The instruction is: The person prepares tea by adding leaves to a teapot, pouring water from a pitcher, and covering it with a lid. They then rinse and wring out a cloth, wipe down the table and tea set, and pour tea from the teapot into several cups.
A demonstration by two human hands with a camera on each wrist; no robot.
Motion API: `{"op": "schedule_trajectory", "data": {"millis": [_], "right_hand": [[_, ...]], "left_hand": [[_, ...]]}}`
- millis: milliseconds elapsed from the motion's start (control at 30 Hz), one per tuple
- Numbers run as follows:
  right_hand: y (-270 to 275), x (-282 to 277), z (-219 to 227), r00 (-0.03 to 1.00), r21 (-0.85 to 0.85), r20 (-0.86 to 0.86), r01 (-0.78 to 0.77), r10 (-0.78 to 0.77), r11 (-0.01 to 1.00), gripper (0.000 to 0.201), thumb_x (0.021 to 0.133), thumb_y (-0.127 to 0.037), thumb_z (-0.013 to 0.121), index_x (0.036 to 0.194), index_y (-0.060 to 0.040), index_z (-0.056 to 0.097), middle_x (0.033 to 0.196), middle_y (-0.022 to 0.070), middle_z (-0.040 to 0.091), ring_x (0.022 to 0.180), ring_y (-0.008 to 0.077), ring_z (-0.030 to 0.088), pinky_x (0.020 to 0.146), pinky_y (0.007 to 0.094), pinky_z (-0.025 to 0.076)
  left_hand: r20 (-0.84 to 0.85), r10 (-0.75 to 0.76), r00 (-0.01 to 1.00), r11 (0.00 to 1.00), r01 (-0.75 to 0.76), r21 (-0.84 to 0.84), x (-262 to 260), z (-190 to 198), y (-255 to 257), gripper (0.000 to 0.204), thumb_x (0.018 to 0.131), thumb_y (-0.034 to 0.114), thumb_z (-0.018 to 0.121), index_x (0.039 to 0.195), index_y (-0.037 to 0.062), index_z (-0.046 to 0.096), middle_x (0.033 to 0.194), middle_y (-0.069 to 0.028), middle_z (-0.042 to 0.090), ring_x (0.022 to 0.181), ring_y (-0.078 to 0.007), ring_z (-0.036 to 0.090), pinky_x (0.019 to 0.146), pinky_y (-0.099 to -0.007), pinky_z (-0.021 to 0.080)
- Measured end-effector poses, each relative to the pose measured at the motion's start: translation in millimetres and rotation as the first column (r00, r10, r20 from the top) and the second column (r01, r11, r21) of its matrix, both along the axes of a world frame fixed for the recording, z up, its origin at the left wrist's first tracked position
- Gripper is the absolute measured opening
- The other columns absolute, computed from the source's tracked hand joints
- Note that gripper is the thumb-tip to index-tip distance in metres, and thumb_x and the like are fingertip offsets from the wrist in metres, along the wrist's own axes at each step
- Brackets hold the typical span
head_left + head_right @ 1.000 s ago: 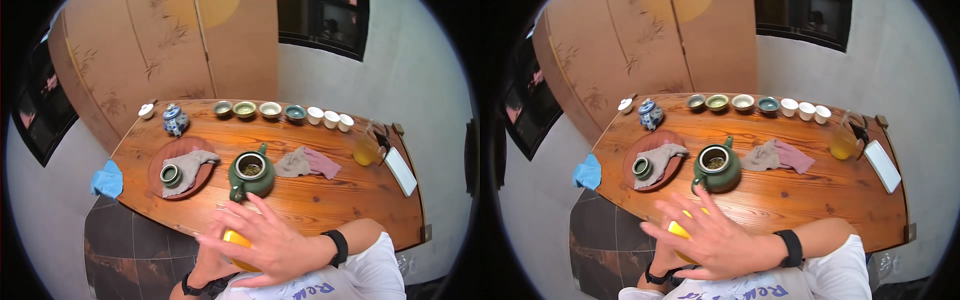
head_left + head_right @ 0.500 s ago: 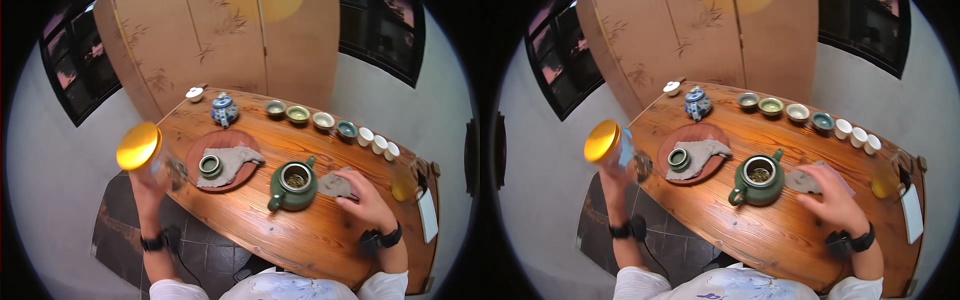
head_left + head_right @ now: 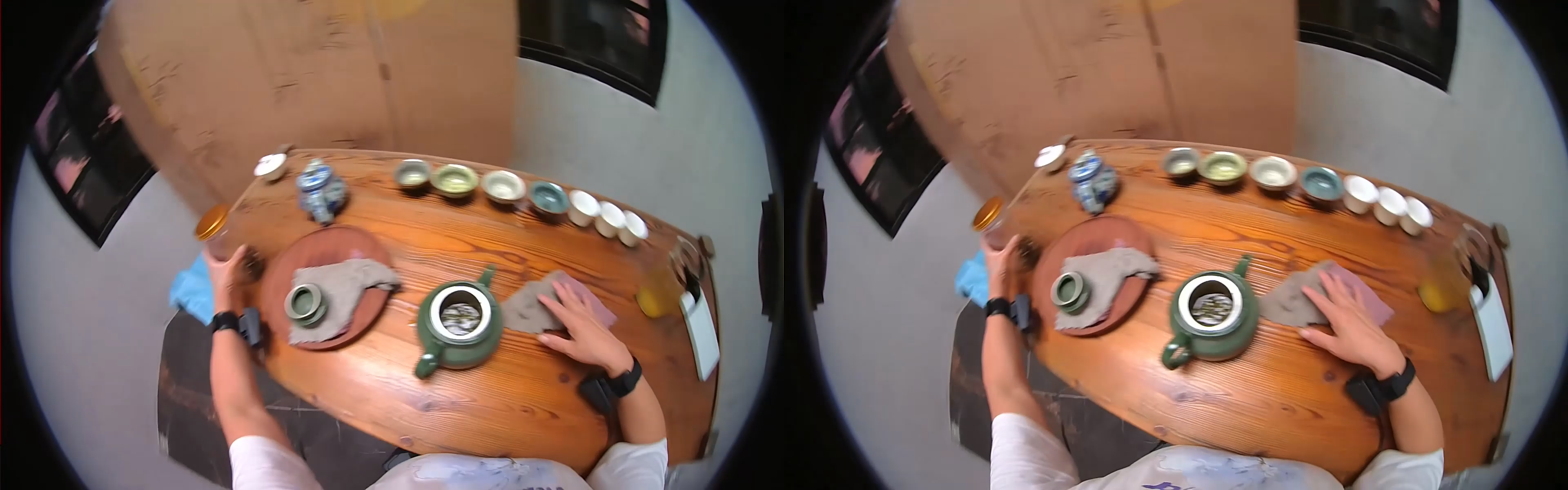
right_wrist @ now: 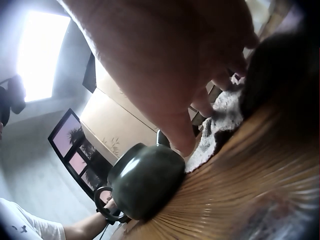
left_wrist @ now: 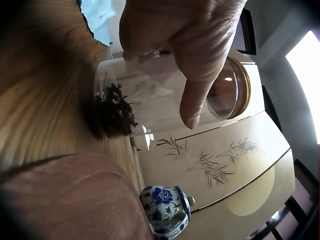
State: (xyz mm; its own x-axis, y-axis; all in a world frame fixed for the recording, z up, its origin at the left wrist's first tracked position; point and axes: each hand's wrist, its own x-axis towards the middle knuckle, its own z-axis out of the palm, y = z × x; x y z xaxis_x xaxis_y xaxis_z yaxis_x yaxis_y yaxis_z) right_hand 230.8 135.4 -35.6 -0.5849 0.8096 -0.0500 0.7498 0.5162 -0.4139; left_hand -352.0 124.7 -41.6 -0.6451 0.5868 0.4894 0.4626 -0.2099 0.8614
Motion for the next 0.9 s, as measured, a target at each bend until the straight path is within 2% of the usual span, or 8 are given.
{"op": "schedule_trajectory", "data": {"millis": [233, 333, 500, 600, 633, 700, 733, 900], "right_hand": [[-37.8, 55.9, 34.0, 0.940, 0.211, -0.272, 0.267, -0.205, 0.940, 0.036, 0.078, -0.021, 0.060, 0.109, -0.0052, 0.052, 0.109, 0.0152, 0.054, 0.106, 0.0274, 0.049, 0.094, 0.0419, 0.034], [-57.2, 88.7, 47.3, 0.725, 0.361, -0.606, 0.617, -0.326, 0.700, 0.006, 0.077, -0.006, 0.057, 0.079, -0.0007, 0.058, 0.077, 0.0092, 0.059, 0.072, 0.0206, 0.058, 0.065, 0.0289, 0.045], [-52.3, 176.7, 27.8, 0.397, 0.212, -0.837, 0.869, -0.375, 0.448, 0.024, 0.081, -0.014, 0.058, 0.102, -0.0025, 0.052, 0.094, 0.0057, 0.050, 0.083, 0.0145, 0.051, 0.075, 0.0258, 0.043], [-42.1, 199.1, 14.5, 0.285, -0.052, -0.752, 0.874, -0.595, 0.484, 0.041, 0.083, -0.030, 0.058, 0.111, -0.0034, 0.046, 0.094, 0.0055, 0.048, 0.082, 0.0106, 0.048, 0.074, 0.0248, 0.041], [-37.7, 200.6, 10.2, 0.265, -0.142, -0.694, 0.861, -0.669, 0.488, 0.043, 0.083, -0.033, 0.057, 0.111, -0.0028, 0.046, 0.092, 0.0047, 0.048, 0.081, 0.0098, 0.048, 0.073, 0.0241, 0.041], [-29.0, 197.8, 3.4, 0.290, -0.114, -0.735, 0.838, -0.613, 0.534, 0.038, 0.083, -0.036, 0.057, 0.100, -0.0021, 0.051, 0.078, 0.0020, 0.050, 0.072, 0.0092, 0.048, 0.065, 0.0235, 0.041], [-26.0, 198.9, 2.9, 0.243, -0.198, -0.733, 0.818, -0.636, 0.540, 0.033, 0.083, -0.035, 0.057, 0.093, -0.0035, 0.052, 0.070, -0.0002, 0.047, 0.065, 0.0086, 0.046, 0.061, 0.0232, 0.041], [6.5, 201.3, -13.8, -0.062, -0.366, -0.887, 0.698, -0.458, 0.615, 0.025, 0.082, -0.031, 0.060, 0.074, -0.0102, 0.050, 0.053, -0.0071, 0.034, 0.044, 0.0043, 0.030, 0.040, 0.0204, 0.027]], "left_hand": [[0.201, -0.142, 0.969, 0.990, 0.139, 0.027, -7.4, -21.9, 8.4, 0.060, 0.076, 0.011, 0.066, 0.125, 0.0064, 0.031, 0.111, -0.0087, 0.051, 0.093, -0.0173, 0.053, 0.078, -0.0287, 0.045], [0.071, -0.080, 0.994, 0.996, 0.082, -0.024, -40.4, -36.8, 14.8, 0.066, 0.077, 0.016, 0.066, 0.128, 0.0036, 0.027, 0.118, -0.0118, 0.045, 0.102, -0.0200, 0.047, 0.087, -0.0302, 0.039], [0.042, 0.010, 0.999, 0.995, -0.005, -0.104, -44.3, -40.6, 5.4, 0.074, 0.077, 0.024, 0.066, 0.132, 0.0038, 0.022, 0.128, -0.0148, 0.035, 0.114, -0.0218, 0.037, 0.096, -0.0329, 0.030], [-0.113, -0.190, 0.975, 0.970, 0.168, -0.178, -154.5, -96.9, -18.7, 0.060, 0.080, 0.026, 0.061, 0.130, 0.0107, 0.030, 0.128, -0.0130, 0.038, 0.115, -0.0251, 0.039, 0.094, -0.0347, 0.035], [-0.114, -0.189, 0.975, 0.970, 0.167, -0.177, -113.9, -74.2, -19.8, 0.060, 0.080, 0.026, 0.061, 0.130, 0.0107, 0.030, 0.128, -0.0130, 0.038, 0.115, -0.0251, 0.039, 0.094, -0.0347, 0.035], [0.488, 0.228, 0.842, 0.965, -0.263, 0.003, -38.0, -24.6, -41.1, 0.052, 0.082, 0.025, 0.059, 0.127, 0.0116, 0.036, 0.126, -0.0123, 0.040, 0.113, -0.0282, 0.040, 0.093, -0.0356, 0.038], [0.395, 0.107, 0.912, 0.987, -0.145, 0.069, -62.7, -43.1, -56.4, 0.048, 0.083, 0.025, 0.059, 0.124, 0.0105, 0.040, 0.121, -0.0119, 0.044, 0.111, -0.0284, 0.042, 0.093, -0.0343, 0.038], [0.019, 0.027, 0.999, 0.999, -0.027, 0.032, 177.9, 1.4, -113.2, 0.020, 0.085, 0.013, 0.052, 0.102, 0.0026, 0.051, 0.091, -0.0035, 0.052, 0.082, -0.0108, 0.051, 0.072, -0.0243, 0.042]]}}
